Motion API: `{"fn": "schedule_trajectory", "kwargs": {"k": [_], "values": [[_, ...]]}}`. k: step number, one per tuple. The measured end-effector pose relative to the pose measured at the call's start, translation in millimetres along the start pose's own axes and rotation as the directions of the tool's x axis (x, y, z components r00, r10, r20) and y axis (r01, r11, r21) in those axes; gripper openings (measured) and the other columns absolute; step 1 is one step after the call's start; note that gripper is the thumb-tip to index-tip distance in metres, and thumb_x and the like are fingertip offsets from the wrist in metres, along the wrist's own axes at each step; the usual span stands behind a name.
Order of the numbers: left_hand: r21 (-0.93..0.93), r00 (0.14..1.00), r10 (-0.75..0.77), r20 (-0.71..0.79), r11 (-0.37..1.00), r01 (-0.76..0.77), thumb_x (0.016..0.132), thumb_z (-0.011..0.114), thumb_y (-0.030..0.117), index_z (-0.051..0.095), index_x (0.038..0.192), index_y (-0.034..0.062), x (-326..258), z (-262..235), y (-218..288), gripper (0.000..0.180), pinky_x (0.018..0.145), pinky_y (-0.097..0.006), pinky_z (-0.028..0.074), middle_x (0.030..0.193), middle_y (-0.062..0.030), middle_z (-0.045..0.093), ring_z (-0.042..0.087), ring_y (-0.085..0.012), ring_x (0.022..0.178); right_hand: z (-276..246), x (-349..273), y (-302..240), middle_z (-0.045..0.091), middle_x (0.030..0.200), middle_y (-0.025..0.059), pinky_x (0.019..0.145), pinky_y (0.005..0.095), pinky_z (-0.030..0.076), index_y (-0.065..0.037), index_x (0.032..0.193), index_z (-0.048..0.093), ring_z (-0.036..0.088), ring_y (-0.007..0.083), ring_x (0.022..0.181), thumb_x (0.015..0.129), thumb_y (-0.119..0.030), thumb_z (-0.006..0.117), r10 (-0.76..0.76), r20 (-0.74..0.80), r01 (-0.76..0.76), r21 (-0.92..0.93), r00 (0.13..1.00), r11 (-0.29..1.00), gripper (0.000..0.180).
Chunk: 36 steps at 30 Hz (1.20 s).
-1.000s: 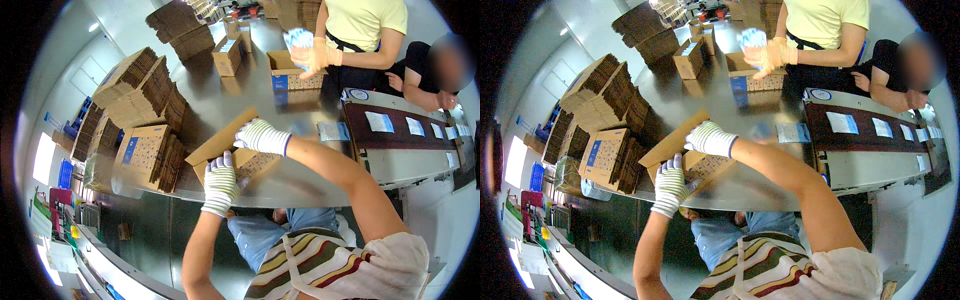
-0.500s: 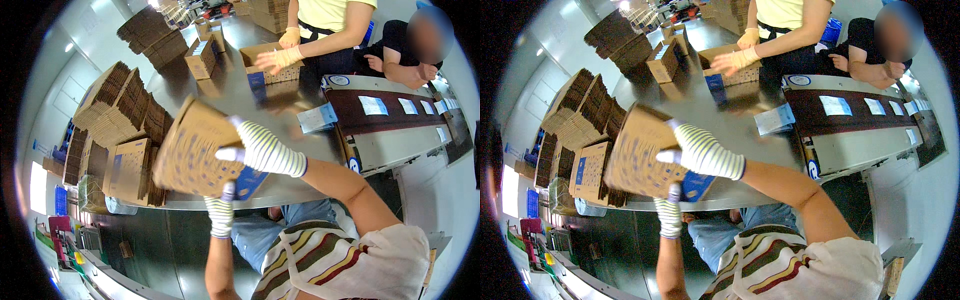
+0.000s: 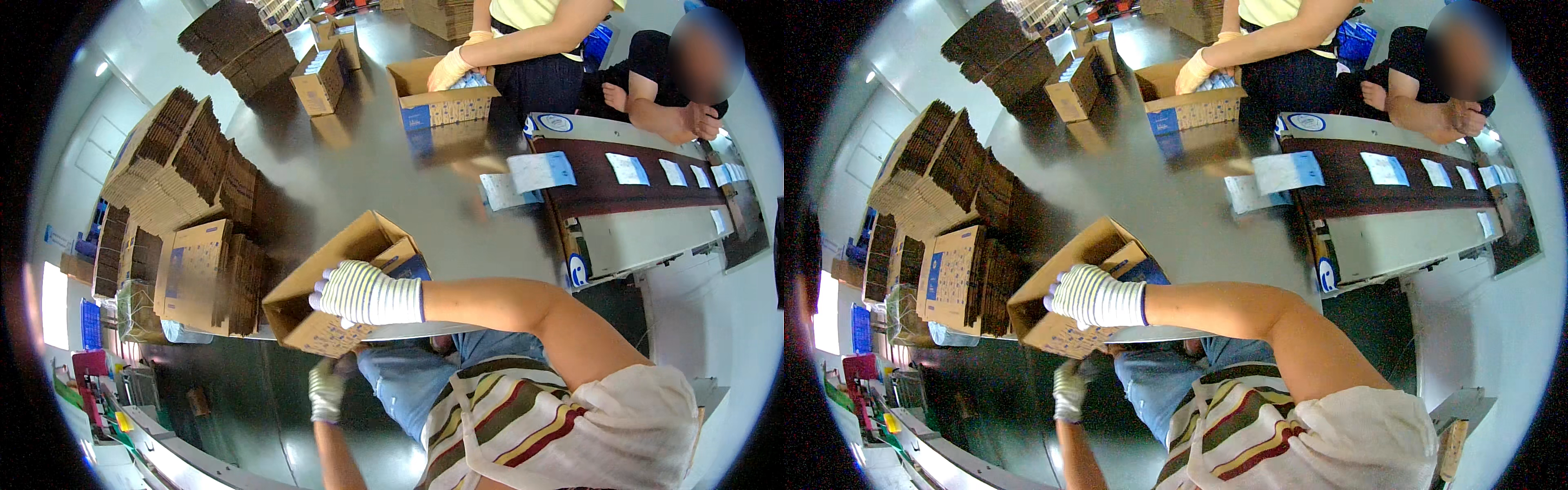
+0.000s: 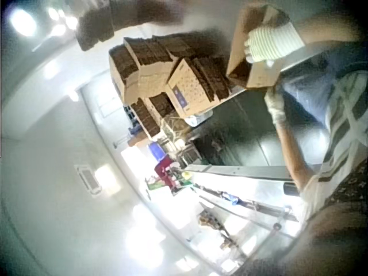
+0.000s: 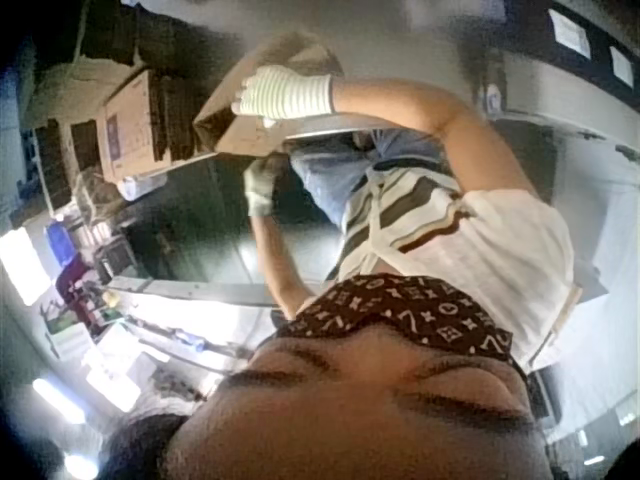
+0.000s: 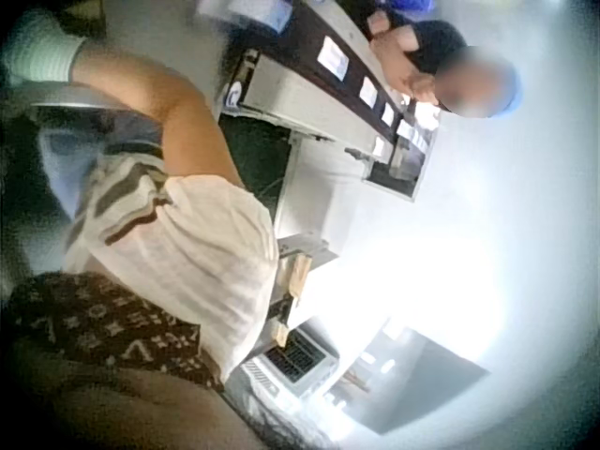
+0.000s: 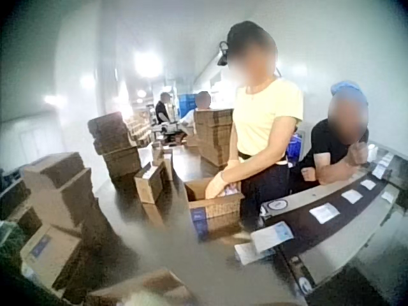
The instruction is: The person picks up groups of small blue and white packets and places them into cardboard boxes on a metal table, then folds the flaps of the boxes down.
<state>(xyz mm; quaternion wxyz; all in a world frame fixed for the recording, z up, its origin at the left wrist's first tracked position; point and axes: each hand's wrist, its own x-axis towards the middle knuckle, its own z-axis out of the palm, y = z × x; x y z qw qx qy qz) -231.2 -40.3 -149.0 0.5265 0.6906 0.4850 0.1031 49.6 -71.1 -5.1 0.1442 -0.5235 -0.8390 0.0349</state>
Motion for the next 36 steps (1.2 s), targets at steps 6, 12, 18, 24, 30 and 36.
{"fn": "schedule_trajectory", "kwargs": {"k": [6,12,18,24,30,36], "values": [[0.896,0.794,0.599,-0.102,0.401,-0.188,0.055,0.081,0.011,0.037,0.136,0.0107,-36.7,-53.5,153.7,0.093,0.109,-0.05,0.025,0.141,-0.014,0.037,0.025,-0.0394,0.133,4.0,-19.8,17.7,0.065,0.095,0.008,0.087,0.0433,0.045,-0.008,0.091,0.066,0.059,0.0286,0.095,0.074,-0.053,0.062,-0.198,-0.214,0.202,-0.003,0.957,0.979,0.048],[0.821,0.621,0.612,0.489,-0.083,-0.564,0.069,0.065,0.047,0.067,0.101,0.0068,-7.4,-13.4,189.9,0.051,0.111,-0.055,0.013,0.145,-0.0101,0.031,0.018,-0.038,0.137,-6.4,-24.3,48.3,0.054,0.068,0.0062,0.077,0.0384,0.04,-0.009,0.061,0.057,0.05,0.0239,0.074,0.083,-0.053,0.05,-0.149,-0.269,0.146,-0.031,0.952,0.989,0.05],[0.705,0.533,0.714,0.454,0.079,-0.705,0.072,0.065,0.045,0.061,0.064,0.0063,9.4,37.7,199.8,0.039,0.1,-0.047,0.036,0.056,-0.0097,0.057,0.062,-0.029,0.067,17.0,-38.8,67.5,0.044,0.132,0.0173,0.107,0.05,0.027,-0.008,0.096,0.059,0.035,0.0362,0.128,0.086,-0.026,0.056,0.217,-0.544,-0.103,0.232,0.81,0.967,0.021],[0.727,0.365,0.901,0.237,0.085,-0.682,0.071,0.068,0.039,0.047,0.057,0.0126,12.2,53.3,186.6,0.036,0.092,-0.045,0.043,0.053,-0.0043,0.045,0.047,-0.0236,0.055,19.3,-44.7,52.5,0.031,0.143,0.0184,0.11,0.0462,0.023,-0.01,0.128,0.046,0.028,0.0369,0.133,0.089,-0.021,0.054,0.417,-0.482,-0.133,0.518,0.771,0.845,0.042],[0.67,0.269,0.963,0.013,0.191,-0.717,0.077,0.059,0.019,0.047,0.068,0.0126,17.3,65.0,173.0,0.016,0.092,-0.048,0.043,0.062,-0.0043,0.044,0.047,-0.0231,0.063,22.5,-39.0,54.8,0.035,0.141,0.0182,0.11,0.0432,0.024,-0.009,0.129,0.045,0.032,0.0347,0.132,0.091,-0.018,0.052,0.435,-0.472,-0.04,0.642,0.767,0.766,0.04],[0.665,0.249,0.966,-0.072,0.233,-0.71,0.078,0.057,0.016,0.046,0.069,0.012,17.4,73.1,172.2,0.015,0.091,-0.048,0.043,0.062,-0.0048,0.046,0.049,-0.0239,0.064,30.1,-33.7,59.3,0.039,0.139,0.0174,0.109,0.0419,0.025,-0.011,0.13,0.046,0.034,0.033,0.131,0.091,-0.018,0.052,0.458,-0.41,-0.04,0.709,0.789,0.704,0.04]]}}
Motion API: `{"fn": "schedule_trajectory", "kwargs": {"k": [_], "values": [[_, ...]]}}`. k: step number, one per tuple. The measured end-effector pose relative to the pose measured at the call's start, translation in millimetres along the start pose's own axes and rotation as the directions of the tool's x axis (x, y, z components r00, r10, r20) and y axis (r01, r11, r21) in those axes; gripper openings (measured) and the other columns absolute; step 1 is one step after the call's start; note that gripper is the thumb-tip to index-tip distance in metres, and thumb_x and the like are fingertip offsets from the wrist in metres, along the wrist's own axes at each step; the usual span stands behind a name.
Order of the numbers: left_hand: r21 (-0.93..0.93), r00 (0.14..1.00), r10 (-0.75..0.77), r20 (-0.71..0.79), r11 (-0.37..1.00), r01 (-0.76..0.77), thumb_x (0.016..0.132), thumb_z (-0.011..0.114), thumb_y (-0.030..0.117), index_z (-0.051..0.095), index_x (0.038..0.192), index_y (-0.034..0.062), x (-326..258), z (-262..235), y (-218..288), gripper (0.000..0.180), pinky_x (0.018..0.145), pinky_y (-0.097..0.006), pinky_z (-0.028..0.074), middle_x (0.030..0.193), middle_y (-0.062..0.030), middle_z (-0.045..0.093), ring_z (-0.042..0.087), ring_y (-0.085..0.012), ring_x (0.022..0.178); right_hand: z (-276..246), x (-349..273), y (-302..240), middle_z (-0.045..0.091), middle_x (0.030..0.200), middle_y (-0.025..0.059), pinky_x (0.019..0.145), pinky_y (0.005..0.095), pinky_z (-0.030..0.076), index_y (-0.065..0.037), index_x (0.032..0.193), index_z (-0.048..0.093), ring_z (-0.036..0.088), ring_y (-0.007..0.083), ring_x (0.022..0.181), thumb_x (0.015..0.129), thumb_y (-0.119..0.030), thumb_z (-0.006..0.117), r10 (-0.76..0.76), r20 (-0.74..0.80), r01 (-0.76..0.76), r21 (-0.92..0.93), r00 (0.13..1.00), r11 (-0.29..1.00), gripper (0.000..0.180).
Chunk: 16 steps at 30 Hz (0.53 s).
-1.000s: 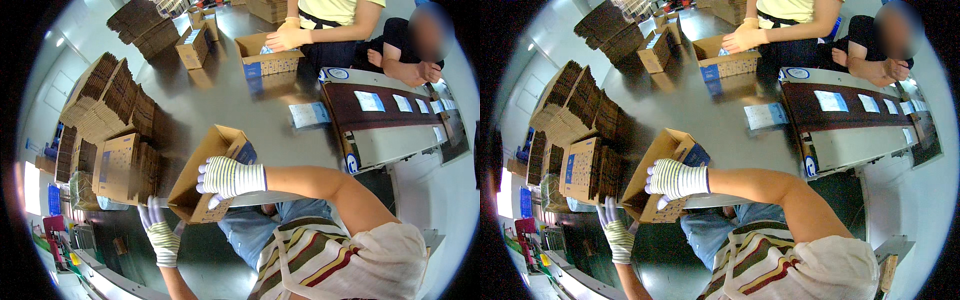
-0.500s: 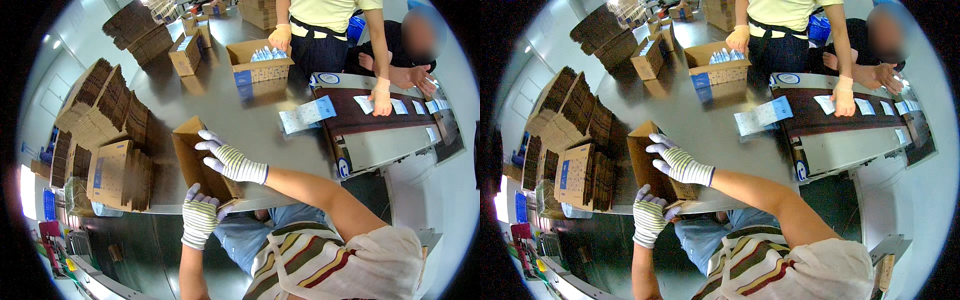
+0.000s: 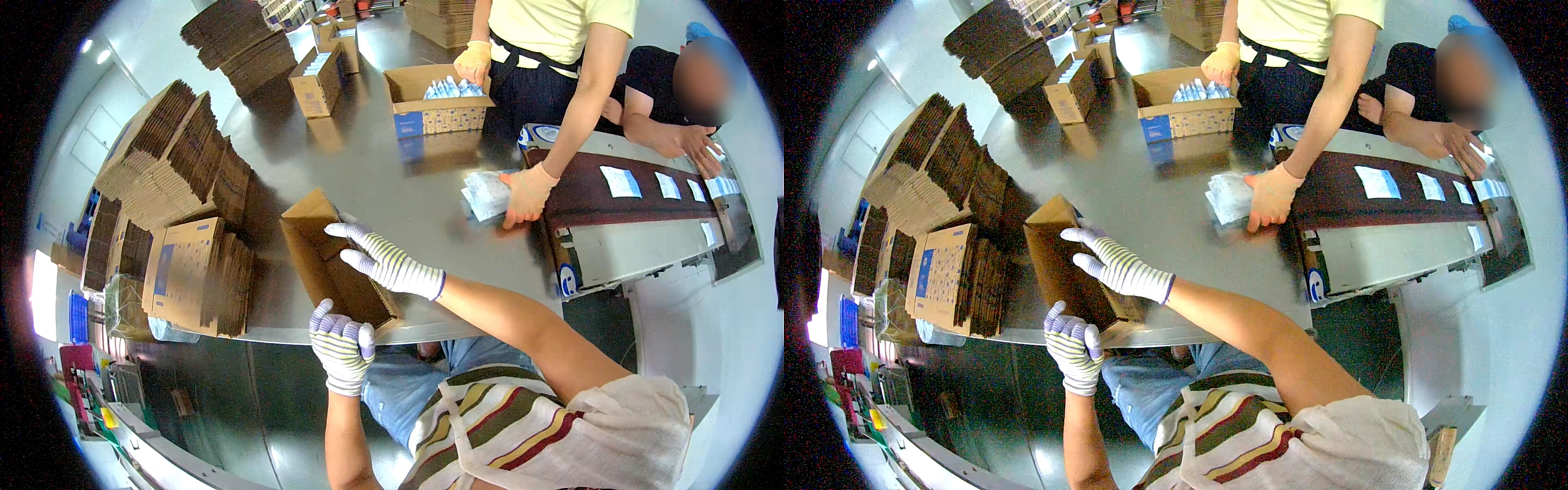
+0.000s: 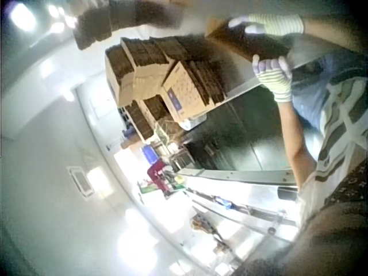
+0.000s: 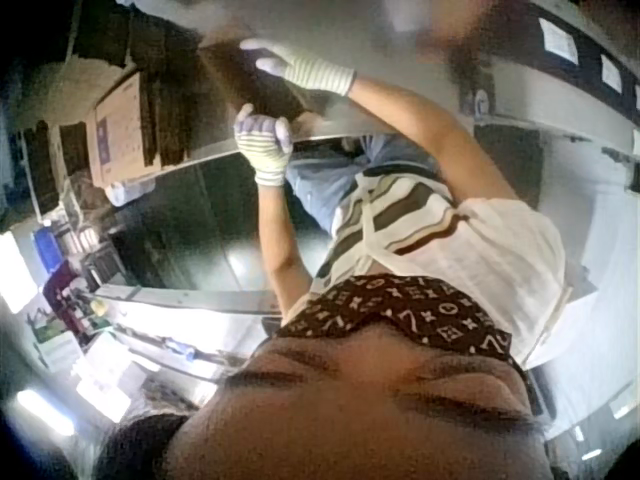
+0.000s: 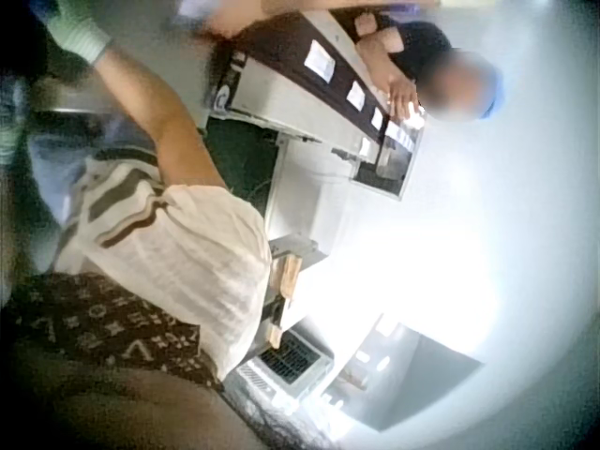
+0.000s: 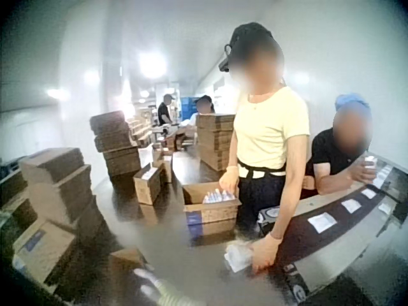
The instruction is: The person picks up groups of small blue and white packets and places them into cardboard boxes on a metal table, then folds the flaps of the boxes down.
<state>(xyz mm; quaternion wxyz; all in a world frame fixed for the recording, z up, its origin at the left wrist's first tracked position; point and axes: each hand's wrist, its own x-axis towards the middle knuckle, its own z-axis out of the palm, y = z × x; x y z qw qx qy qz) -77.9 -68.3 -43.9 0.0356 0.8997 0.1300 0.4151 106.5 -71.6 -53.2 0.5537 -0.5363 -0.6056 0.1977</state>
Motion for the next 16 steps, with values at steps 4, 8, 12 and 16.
{"fn": "schedule_trajectory", "kwargs": {"k": [4,8,12,16], "values": [[-0.005,1.0,-0.016,-0.017,1.0,0.016,0.078,0.057,0.015,0.046,0.068,0.0112,1.3,-2.0,1.2,0.015,0.092,-0.047,0.043,0.063,-0.0051,0.046,0.049,-0.0239,0.064,0.5,0.7,-1.0,0.035,0.14,0.02,0.11,0.0421,0.024,-0.012,0.127,0.046,0.03,0.0365,0.132,0.091,-0.016,0.053,-0.04,0.016,0.04,-0.005,0.999,0.999,0.038],[0.006,1.0,-0.018,-0.017,1.0,0.018,0.078,0.057,0.014,0.046,0.068,0.0104,-0.5,-0.8,-0.2,0.015,0.092,-0.047,0.043,0.064,-0.0055,0.047,0.049,-0.0238,0.065,4.5,2.7,4.3,0.035,0.139,0.0199,0.11,0.0415,0.023,-0.012,0.128,0.045,0.031,0.0361,0.132,0.091,-0.016,0.053,-0.059,0.002,0.059,0.054,0.998,0.997,0.038],[0.004,0.999,-0.034,-0.017,0.999,0.034,0.077,0.058,0.015,0.047,0.069,0.01,-2.1,-0.8,0.2,0.015,0.092,-0.047,0.043,0.064,-0.0057,0.047,0.05,-0.0238,0.065,0.7,3.2,-0.7,0.035,0.14,0.0196,0.11,0.0414,0.023,-0.012,0.128,0.044,0.03,0.0363,0.132,0.091,-0.018,0.053,-0.055,0.033,0.054,0.038,0.998,0.998,0.039],[0.016,1.0,-0.023,-0.001,1.0,0.023,0.077,0.058,0.015,0.047,0.069,0.0098,-2.8,-0.6,1.4,0.015,0.092,-0.047,0.043,0.064,-0.0056,0.048,0.05,-0.0238,0.065,-2.7,2.1,-2.0,0.032,0.142,0.0177,0.111,0.0415,0.022,-0.013,0.129,0.043,0.028,0.0366,0.133,0.091,-0.02,0.054,-0.008,0.064,0.006,0.04,0.998,0.999,0.04]]}}
